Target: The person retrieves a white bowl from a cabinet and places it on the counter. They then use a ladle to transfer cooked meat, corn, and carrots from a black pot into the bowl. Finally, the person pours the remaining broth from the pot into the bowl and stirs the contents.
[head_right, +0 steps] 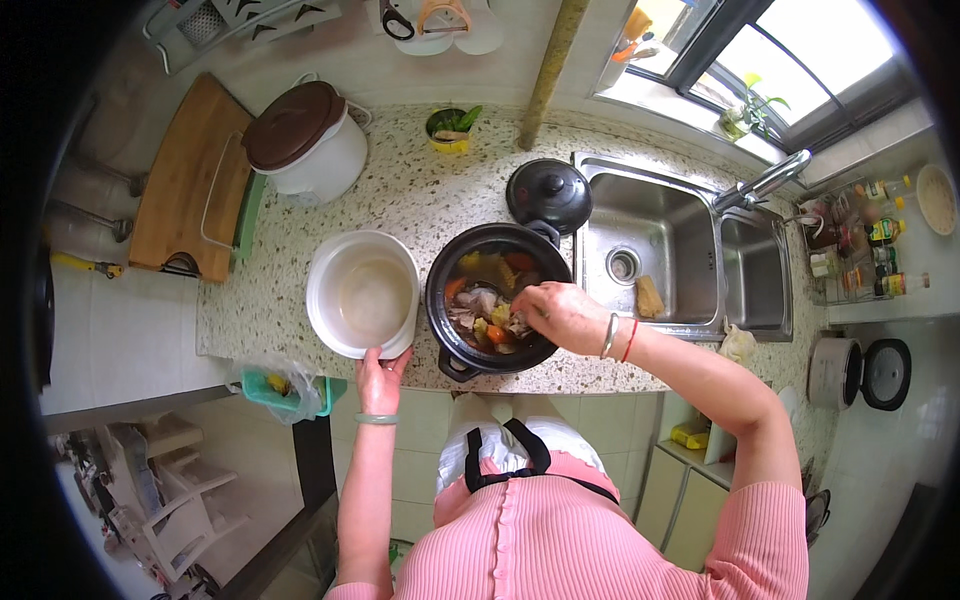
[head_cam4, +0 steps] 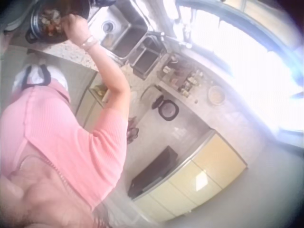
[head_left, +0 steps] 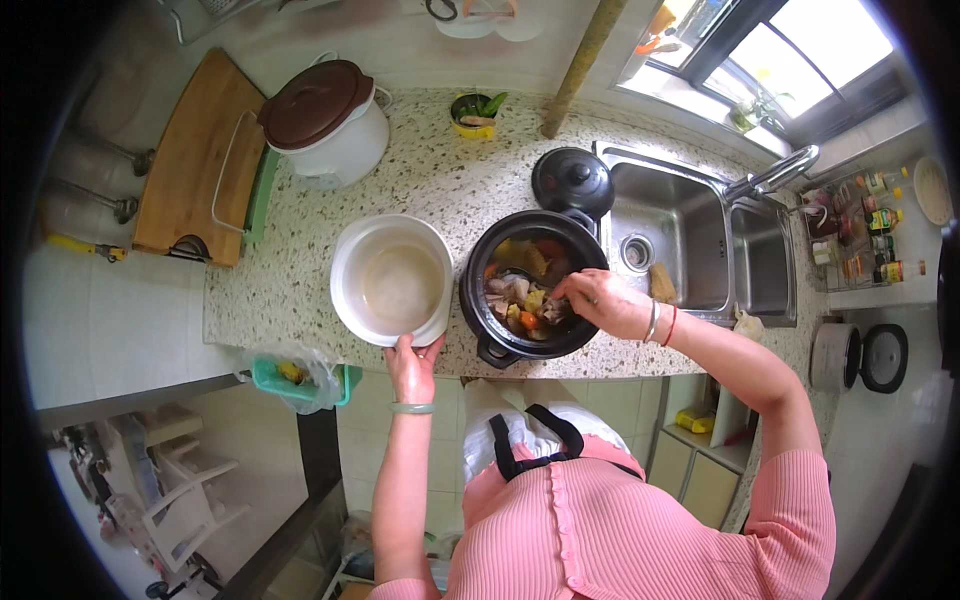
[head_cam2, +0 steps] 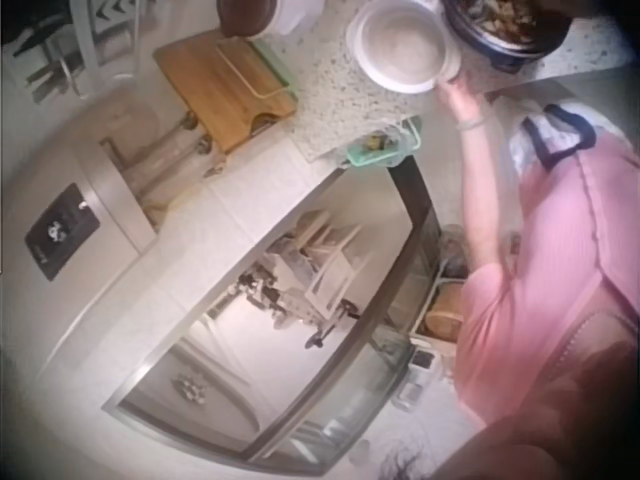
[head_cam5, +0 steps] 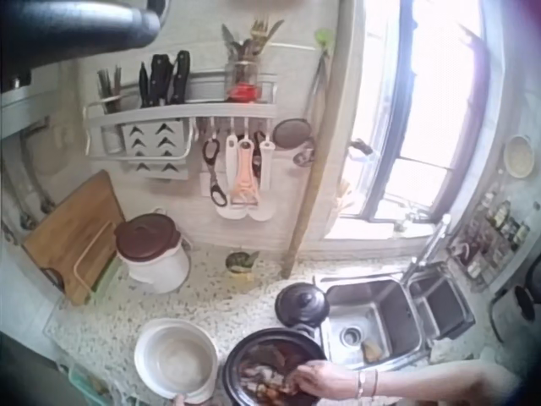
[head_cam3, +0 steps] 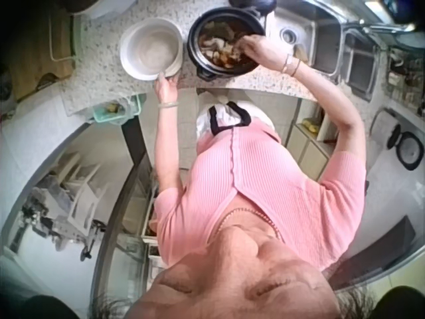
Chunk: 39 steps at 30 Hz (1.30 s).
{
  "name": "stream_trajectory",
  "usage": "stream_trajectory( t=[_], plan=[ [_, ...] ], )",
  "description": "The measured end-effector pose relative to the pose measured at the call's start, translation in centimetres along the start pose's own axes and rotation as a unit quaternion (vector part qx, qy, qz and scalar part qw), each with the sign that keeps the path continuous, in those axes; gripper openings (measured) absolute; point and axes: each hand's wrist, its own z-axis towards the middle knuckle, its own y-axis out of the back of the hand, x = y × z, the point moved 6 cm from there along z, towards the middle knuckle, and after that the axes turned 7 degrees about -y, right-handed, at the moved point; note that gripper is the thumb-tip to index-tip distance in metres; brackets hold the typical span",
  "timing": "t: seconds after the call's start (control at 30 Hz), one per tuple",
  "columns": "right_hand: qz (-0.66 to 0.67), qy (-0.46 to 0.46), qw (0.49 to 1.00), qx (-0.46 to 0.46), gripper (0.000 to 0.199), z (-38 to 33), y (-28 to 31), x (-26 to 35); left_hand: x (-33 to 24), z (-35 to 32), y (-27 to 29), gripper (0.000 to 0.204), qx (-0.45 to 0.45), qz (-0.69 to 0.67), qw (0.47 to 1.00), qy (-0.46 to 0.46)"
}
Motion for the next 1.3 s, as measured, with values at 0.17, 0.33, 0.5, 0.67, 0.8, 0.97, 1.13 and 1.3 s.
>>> stream_trajectory(
  t=[0.17,0.33,0.5,0.67,0.8,0.97,1.13,1.3],
  plan=[
    [0.166,-0.166,0.972,0.009,0.028,0.0,1.9,-1.6,-1.7,-0.8,0.8,0.045,0.030,0.062,0.998,0.012],
    [0.207,-0.179,0.962,-0.015,0.031,-0.2,3.5,-1.1,-2.5,-0.5,1.8,0.045,0.062,0.100,0.993,0.025],
    [0.266,-0.197,0.943,-0.027,0.033,-1.1,4.7,-0.6,-3.4,0.1,3.1,0.043,0.072,0.134,0.988,0.025],
    [0.278,-0.215,0.936,-0.028,0.033,-2.1,5.2,-0.1,-4.5,0.1,3.9,0.046,0.074,0.173,0.981,0.039],
    [0.288,-0.227,0.930,-0.035,0.034,-2.6,5.5,-0.3,-5.6,-0.3,2.8,0.060,0.005,0.230,0.972,-0.052],
    [0.286,-0.211,0.933,-0.062,0.034,-3.0,6.1,-0.1,-6.3,-0.5,2.9,0.077,-0.031,0.304,0.945,-0.119],
    [0.283,-0.208,0.933,-0.074,0.033,-3.3,7.2,0.6,-5.6,0.7,4.4,0.081,-0.026,0.271,0.954,-0.126],
    [0.276,-0.217,0.930,-0.107,0.032,-3.5,9.2,1.8,-6.0,0.6,3.7,0.075,-0.002,0.248,0.958,-0.140]
  ],
)
